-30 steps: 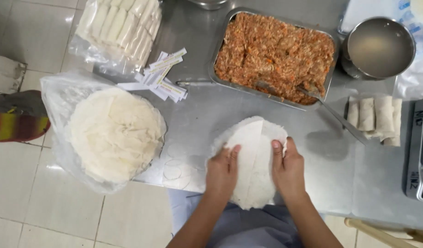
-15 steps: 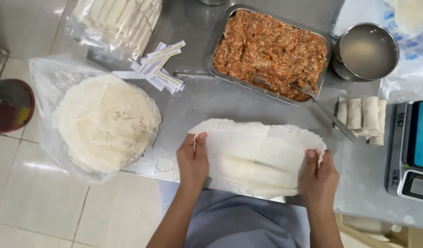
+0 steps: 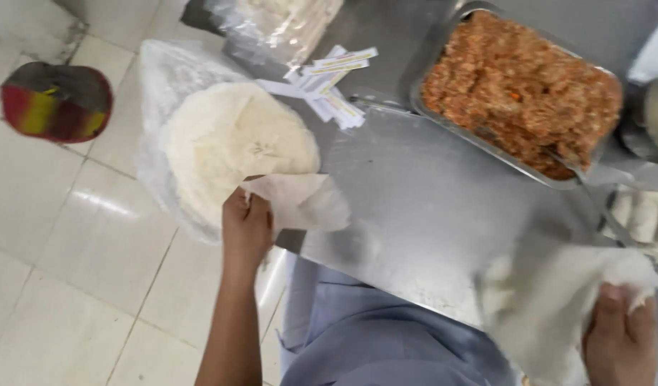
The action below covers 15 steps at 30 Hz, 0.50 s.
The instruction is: The person is preparing spring rolls by placing meat filling onto wrappers and rolling them tightly before placing them in bags.
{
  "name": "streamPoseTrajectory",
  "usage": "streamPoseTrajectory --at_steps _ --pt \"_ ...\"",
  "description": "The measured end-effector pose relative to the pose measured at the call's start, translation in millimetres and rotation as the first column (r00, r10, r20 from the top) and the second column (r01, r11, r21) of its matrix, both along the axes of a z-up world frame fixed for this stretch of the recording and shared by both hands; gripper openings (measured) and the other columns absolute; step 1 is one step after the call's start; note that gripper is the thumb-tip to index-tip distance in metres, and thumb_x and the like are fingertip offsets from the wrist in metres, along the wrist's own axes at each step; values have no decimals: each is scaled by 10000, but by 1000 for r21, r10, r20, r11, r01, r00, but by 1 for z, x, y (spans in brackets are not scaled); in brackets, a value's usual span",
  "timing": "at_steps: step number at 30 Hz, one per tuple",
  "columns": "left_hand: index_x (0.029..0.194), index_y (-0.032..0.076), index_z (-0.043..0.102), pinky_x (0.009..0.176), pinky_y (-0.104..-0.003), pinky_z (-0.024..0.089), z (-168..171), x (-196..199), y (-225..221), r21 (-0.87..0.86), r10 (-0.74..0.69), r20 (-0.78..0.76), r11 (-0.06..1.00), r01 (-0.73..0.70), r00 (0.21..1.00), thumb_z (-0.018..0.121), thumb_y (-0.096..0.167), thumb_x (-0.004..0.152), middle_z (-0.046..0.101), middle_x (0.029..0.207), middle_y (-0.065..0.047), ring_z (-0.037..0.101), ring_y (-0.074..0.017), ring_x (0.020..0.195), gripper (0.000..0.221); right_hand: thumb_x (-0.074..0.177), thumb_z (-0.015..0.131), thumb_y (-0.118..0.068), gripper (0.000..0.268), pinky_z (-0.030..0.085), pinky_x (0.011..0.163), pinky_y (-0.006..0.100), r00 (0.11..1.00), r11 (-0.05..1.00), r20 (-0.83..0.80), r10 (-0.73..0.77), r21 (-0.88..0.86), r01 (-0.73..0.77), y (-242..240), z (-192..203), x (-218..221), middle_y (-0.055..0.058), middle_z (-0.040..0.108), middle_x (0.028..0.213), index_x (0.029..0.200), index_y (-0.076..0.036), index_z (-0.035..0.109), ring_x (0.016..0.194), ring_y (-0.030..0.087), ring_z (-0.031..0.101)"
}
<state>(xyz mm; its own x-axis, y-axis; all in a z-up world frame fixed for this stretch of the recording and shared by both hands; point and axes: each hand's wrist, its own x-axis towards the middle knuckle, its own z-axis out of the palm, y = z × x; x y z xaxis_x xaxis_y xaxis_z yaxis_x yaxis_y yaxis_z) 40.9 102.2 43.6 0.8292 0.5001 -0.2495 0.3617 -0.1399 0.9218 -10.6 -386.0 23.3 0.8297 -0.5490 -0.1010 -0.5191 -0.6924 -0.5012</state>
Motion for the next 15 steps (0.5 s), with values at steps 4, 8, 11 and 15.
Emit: streamPoseTrajectory --at_steps 4,8,11,15 --pt "1077 79 708 362 -338 366 115 -28 15 61 81 -264 996 -67 961 338 153 932 583 670 -103 466 -201 480 404 1060 697 -140 203 341 571 174 981 756 195 -20 645 -113 112 -14 49 -134 532 824 928 -242 581 714 -41 445" --pt "1149 133 675 457 -299 434 172 -37 -6 391 -78 -105 913 113 991 427 92 979 548 627 -51 548 -174 441 305 986 570 -230 632 596 775 380 865 52 336 373 923 -381 226 77 113 74 660 1150 1563 -164 322 1019 252 688" --pt "1184 104 619 691 -283 460 172 -26 -43 460 -328 181 861 215 927 455 106 981 642 915 -22 653 -164 728 261 894 467 -520 861 618 837 503 819 -3 192 541 974 -227 207 52 121 221 639 1260 1641 -217 164 1132 434 713" --pt "1385 200 453 807 -404 560 98 -15 -125 164 -708 -163 667 727 687 692 287 859 720 1272 -81 784 -320 814 584 552 318 -962 1336 549 930 579 858 -63 -37 512 995 81 150 6 99 319 672 1237 1627 -174 224 1092 445 696"
